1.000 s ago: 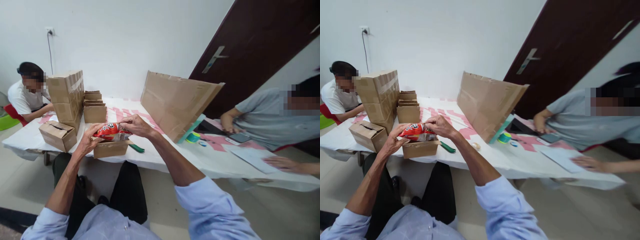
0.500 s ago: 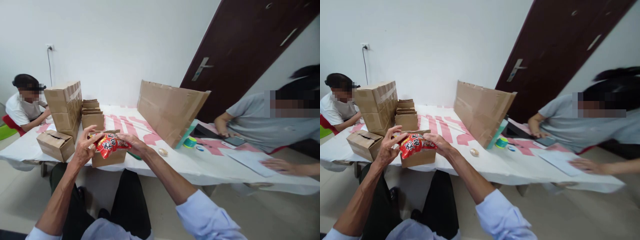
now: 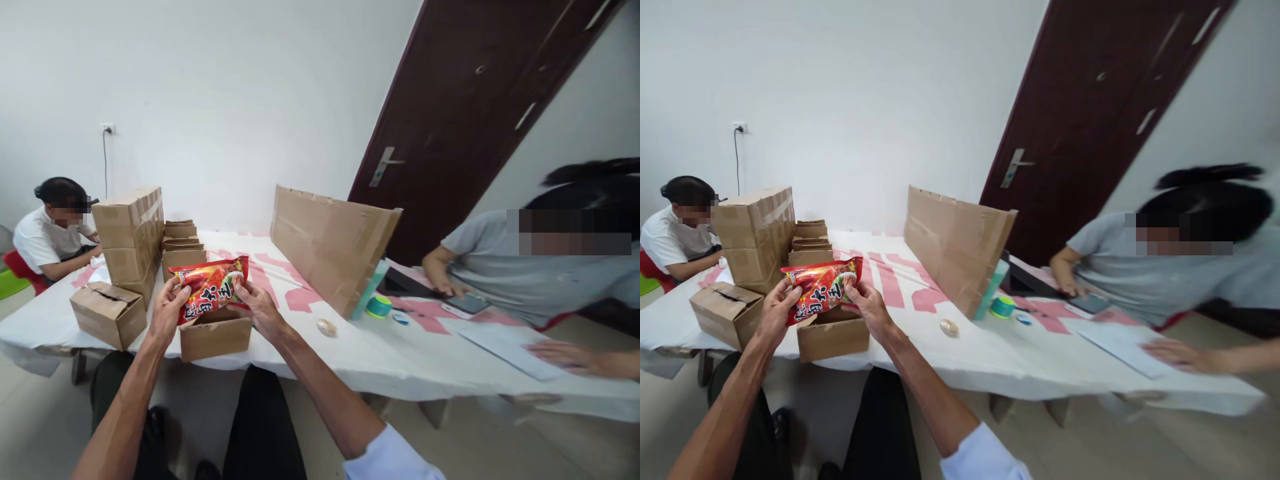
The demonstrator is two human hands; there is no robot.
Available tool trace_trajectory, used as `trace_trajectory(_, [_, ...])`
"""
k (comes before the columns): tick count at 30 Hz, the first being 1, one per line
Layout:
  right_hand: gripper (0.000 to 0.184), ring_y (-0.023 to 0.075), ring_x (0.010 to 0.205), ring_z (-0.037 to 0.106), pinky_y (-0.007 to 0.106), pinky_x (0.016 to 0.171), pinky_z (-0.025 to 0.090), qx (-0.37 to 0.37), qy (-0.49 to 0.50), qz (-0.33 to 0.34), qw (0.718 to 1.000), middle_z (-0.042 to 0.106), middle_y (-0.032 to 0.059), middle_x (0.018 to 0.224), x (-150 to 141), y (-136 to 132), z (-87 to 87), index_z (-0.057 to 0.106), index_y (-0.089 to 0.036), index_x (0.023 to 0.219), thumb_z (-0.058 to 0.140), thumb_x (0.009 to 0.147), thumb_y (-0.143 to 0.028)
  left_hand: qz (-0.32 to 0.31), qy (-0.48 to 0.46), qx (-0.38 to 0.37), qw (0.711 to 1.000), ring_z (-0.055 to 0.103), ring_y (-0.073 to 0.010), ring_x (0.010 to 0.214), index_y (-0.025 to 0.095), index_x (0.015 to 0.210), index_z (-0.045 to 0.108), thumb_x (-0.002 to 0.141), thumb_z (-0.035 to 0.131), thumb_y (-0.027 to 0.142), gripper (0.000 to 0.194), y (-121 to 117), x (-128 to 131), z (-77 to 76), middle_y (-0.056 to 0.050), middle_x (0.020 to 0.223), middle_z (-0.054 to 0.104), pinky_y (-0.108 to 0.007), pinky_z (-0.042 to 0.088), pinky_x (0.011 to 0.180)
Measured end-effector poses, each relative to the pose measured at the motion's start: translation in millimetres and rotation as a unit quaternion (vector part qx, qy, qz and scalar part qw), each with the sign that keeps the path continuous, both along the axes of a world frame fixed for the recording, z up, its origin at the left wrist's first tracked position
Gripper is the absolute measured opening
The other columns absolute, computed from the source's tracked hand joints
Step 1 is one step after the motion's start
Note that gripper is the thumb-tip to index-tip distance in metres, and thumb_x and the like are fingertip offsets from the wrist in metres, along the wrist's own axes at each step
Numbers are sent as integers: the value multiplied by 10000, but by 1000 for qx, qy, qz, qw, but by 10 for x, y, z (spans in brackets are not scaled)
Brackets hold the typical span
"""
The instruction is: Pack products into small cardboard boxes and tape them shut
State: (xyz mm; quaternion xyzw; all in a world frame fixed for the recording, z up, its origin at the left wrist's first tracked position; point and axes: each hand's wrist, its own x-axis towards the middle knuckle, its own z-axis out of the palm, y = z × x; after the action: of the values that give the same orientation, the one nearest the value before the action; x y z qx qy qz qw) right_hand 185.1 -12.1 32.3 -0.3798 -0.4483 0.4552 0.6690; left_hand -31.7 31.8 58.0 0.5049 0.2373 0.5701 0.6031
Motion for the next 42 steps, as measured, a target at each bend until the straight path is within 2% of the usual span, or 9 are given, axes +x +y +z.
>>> trace_trajectory(3, [619,275,942,805,365,754,674,-47,-6,33,998,829,84,1045,46,77,-21,792,-194,1027,969,644,-646,6,18,6,1000,797,-245,682,163,1168,705,594,1022,502,738,134,-18,25,-67,860,831,-333,659,658])
trace_trajectory(9, [707,254,808,774,382,832,623,-58,8,2,998,824,98,867,20,325,-165,809,-134,875,1011,476,-682,59,72,5,996,765,-232,611,152,1052,697,501,1023,486,722,529,0,-131,-55,766,806,-317,623,587])
trace_trajectory(13, [647,189,647,681,345,728,581,-87,-29,-28,995,743,49,667,32,454,-278,759,-139,707,1011,440,-672,120,149,9,982,746,-238,580,154,937,690,481,994,493,644,700,-12,-278,-58,677,777,-312,589,557])
trace_trajectory(19, [565,138,539,558,303,572,500,-92,-64,-16,994,638,4,545,32,510,-347,694,-168,606,990,496,-636,182,188,24,965,741,-241,625,188,776,676,524,974,337,419,747,-39,-365,-47,662,757,-283,534,538])
trace_trajectory(25, [578,130,523,540,303,550,502,-88,-39,-52,994,614,7,538,-32,514,-331,638,-193,554,977,491,-657,152,184,25,971,748,-247,671,184,815,697,544,970,383,433,718,-58,-318,-57,709,768,-288,548,573])
trace_trajectory(29, [544,155,548,581,321,575,518,-81,-21,-64,994,625,7,551,-40,493,-248,652,-197,592,985,485,-614,100,157,19,982,676,-185,550,153,840,696,503,972,559,596,704,-93,-215,-39,647,735,-267,517,533])
trace_trajectory(32, [551,141,564,582,315,614,532,-60,-15,-61,996,648,-8,586,-41,470,-110,706,-180,676,990,471,-607,88,133,23,987,641,-145,527,143,810,681,440,992,612,674,687,-121,-60,-18,620,709,-250,510,545])
trace_trajectory(39, [544,190,781,709,353,829,596,41,10,-23,999,789,29,850,-11,367,344,806,-193,919,985,572,-572,91,59,103,989,607,-111,524,178,738,631,515,1009,549,575,475,-155,494,14,626,696,-233,515,541])
trace_trajectory(42, [502,211,851,732,373,887,604,63,-2,-13,998,809,40,922,12,241,496,820,-211,949,978,604,-541,103,48,135,984,597,-104,515,188,732,613,541,1012,498,541,328,-188,663,29,622,682,-229,521,535])
